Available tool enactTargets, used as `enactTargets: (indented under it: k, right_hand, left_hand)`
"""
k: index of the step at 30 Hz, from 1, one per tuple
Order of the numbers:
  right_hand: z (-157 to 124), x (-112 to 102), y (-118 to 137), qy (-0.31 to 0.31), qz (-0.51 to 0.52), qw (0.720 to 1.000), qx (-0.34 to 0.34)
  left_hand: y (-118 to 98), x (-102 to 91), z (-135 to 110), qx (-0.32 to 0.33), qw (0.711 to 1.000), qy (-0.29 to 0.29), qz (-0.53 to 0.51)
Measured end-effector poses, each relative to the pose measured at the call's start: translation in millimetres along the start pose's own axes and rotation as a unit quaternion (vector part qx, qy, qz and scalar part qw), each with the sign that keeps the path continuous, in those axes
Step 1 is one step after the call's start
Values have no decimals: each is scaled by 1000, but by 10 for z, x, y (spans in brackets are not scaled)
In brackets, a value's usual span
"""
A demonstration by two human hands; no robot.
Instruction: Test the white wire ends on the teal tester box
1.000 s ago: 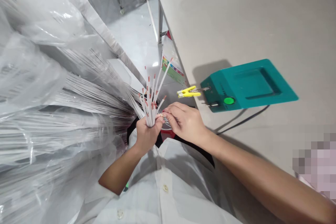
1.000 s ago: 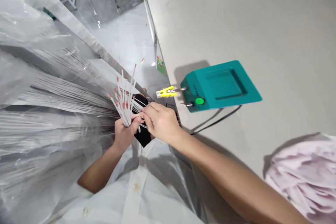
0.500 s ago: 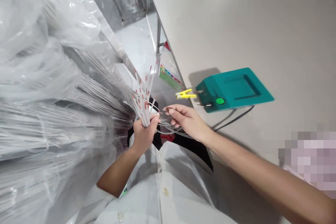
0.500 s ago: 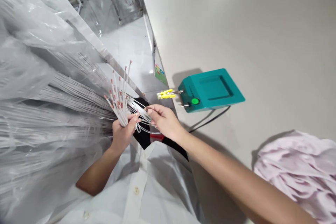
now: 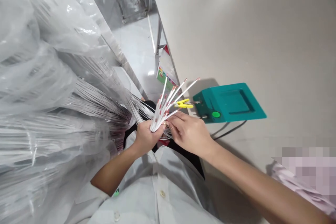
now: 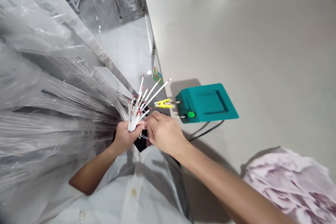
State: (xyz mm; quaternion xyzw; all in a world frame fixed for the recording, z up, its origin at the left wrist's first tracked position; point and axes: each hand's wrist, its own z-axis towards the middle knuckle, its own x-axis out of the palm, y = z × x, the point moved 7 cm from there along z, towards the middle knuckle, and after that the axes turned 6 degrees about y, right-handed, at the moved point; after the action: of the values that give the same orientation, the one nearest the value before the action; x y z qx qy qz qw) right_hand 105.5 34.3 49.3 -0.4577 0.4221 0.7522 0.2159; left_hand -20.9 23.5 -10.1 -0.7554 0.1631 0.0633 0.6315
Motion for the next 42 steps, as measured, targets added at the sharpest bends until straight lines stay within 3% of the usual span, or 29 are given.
enactTargets:
  k: [4,6,9,12,16,19,26,34,42]
  right_hand:
    - [-19,55,-174,21,180,981,73]
    - [-41,28,-210,28,204,976,71]
    - [-50,-167,-210,8,111,994,-5]
    - [-11,-376,-301,-28,-104,993,-53]
    - [117,-334,-551,75,-245,964,-65]
    - [182,-282,-641,135,-261,953,-74]
    - [301,-265,-672,206,-255,943,-52]
    - [325,-277,-655,173,-288,940,-55]
    - [306,-289,-662,160,-291,941,-63]
  left_hand:
    - [-3,58,63,-20,999,-21,-19]
    - [-10,61,111,-39,997,-27,-67]
    - [-14,65,194,-76,987,-13,-140]
    - [-51,75,276,-72,982,6,-173]
    - [-79,133,369,-49,979,25,-197]
    - [-69,214,417,-71,974,53,-210]
    - [-174,293,487,-70,970,70,-222]
    - [-163,353,508,-65,971,47,-223]
    - [-130,368,523,-108,973,38,-202]
